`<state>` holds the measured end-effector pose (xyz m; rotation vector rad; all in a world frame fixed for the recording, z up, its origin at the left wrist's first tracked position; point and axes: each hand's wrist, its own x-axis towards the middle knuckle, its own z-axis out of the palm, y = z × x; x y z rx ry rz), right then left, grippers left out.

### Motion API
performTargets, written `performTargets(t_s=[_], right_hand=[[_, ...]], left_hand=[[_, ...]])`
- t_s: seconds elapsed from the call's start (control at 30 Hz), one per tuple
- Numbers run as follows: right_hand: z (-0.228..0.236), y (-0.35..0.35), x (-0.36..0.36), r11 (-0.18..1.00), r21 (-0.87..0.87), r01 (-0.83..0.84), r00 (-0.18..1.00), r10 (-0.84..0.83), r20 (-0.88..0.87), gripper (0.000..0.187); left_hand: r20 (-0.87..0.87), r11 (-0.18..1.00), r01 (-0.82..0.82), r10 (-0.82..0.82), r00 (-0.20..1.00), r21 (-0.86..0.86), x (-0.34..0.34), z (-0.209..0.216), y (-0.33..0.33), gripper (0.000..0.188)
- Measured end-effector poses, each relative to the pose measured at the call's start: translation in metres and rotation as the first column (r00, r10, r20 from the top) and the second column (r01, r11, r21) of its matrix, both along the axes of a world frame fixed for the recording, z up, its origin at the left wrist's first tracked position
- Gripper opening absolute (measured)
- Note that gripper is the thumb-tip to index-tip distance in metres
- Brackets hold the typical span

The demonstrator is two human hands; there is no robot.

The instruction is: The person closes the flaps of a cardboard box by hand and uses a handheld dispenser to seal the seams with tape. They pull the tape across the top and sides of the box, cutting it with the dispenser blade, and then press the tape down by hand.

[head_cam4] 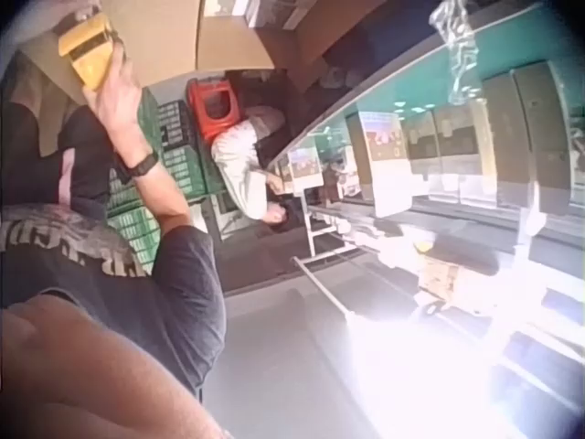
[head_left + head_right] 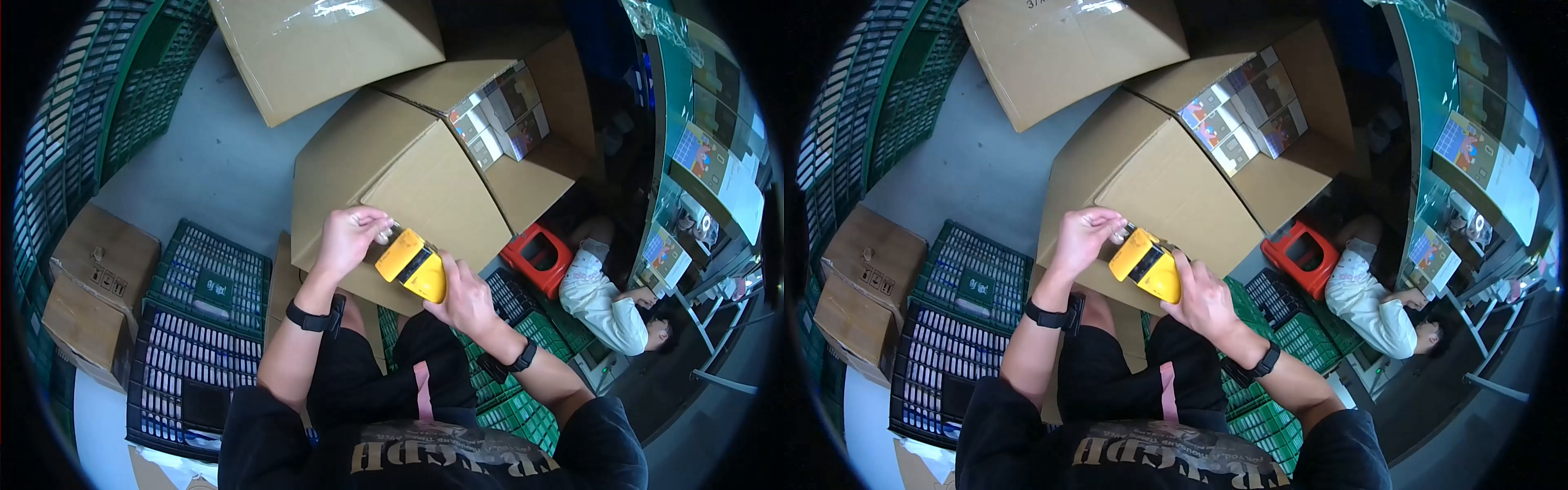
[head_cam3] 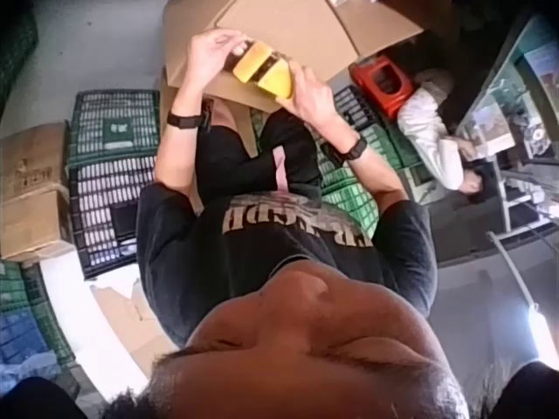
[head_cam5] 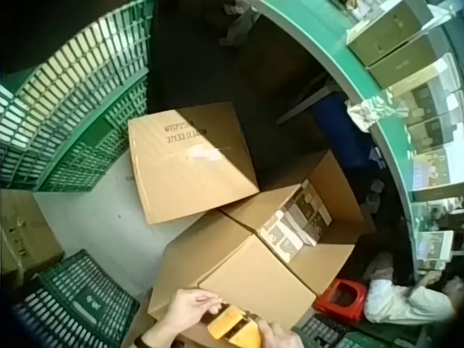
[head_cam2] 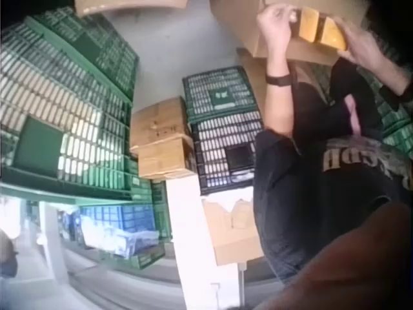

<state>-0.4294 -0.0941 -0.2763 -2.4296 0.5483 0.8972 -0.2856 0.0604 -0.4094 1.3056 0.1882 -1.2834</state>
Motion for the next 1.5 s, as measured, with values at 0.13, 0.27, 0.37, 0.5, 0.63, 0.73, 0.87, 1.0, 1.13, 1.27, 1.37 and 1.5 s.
performTargets(t_s=[0.13, 0.27, 0.37, 0.5, 0.63, 0.73, 0.87, 1.0, 1.13, 1.27, 1.37, 1.5], right_hand=[[0.005, 0.001, 0.000, 1.000, -0.003, -0.010, 0.999, 0.010, -0.032, 0.092], [0.009, -0.003, -0.002, 1.000, 0.013, 0.000, 1.000, 0.001, -0.025, 0.092], [0.012, -0.006, -0.006, 1.000, 0.024, -0.005, 1.000, 0.006, -0.024, 0.092], [0.013, -0.008, -0.010, 0.999, 0.029, -0.028, 0.999, 0.029, -0.029, 0.093], [0.018, -0.012, -0.031, 0.999, 0.029, -0.016, 0.999, 0.017, -0.030, 0.094], [0.026, -0.015, -0.053, 1.000, 0.025, 0.008, 0.999, -0.007, -0.032, 0.094], [0.028, -0.025, -0.066, 1.000, 0.025, 0.019, 0.994, -0.016, -0.104, 0.095], [0.017, -0.033, -0.114, 1.000, -0.001, 0.031, 0.997, -0.031, -0.075, 0.096], [0.020, -0.026, -0.146, 0.999, -0.020, 0.046, 0.995, -0.048, -0.084, 0.099], [-0.002, -0.024, -0.108, 1.000, -0.016, 0.011, 1.000, -0.011, -0.008, 0.099], [-0.012, -0.026, -0.091, 0.999, -0.035, 0.015, 0.998, -0.013, 0.058, 0.099], [-0.027, -0.021, -0.082, 1.000, -0.003, 0.017, 0.984, -0.016, 0.179, 0.099]], left_hand=[[-0.011, 1.000, 0.005, -0.005, 1.000, -0.016, 0.004, -0.003, -0.002, 0.008], [-0.048, 0.999, -0.026, 0.025, 0.999, -0.021, 0.001, -0.003, -0.003, 0.009], [-0.051, 0.999, -0.033, 0.032, 0.998, -0.019, 0.002, -0.004, -0.003, 0.009], [-0.012, 0.999, -0.002, 0.001, 1.000, -0.033, 0.001, -0.007, -0.001, 0.007], [-0.043, 0.999, -0.033, 0.032, 0.999, -0.034, 0.006, -0.008, -0.002, 0.007], [-0.029, 0.997, -0.030, 0.028, 0.999, -0.072, 0.001, -0.007, -0.002, 0.008], [-0.056, 0.998, -0.032, 0.029, 0.998, -0.057, 0.003, -0.010, 0.002, 0.009], [-0.066, 0.996, -0.085, 0.082, 0.994, -0.040, 0.007, -0.011, -0.005, 0.009], [-0.050, 0.997, -0.061, 0.059, 0.997, -0.054, 0.021, -0.005, -0.003, 0.009], [0.034, 0.994, -0.112, 0.112, 0.993, 0.008, 0.047, 0.001, 0.008, 0.008], [0.078, 0.996, -0.084, 0.085, 0.993, -0.020, 0.076, 0.001, 0.012, 0.009], [0.138, 0.999, -0.049, 0.049, 0.989, -0.001, 0.102, 0.017, 0.008, 0.010]])
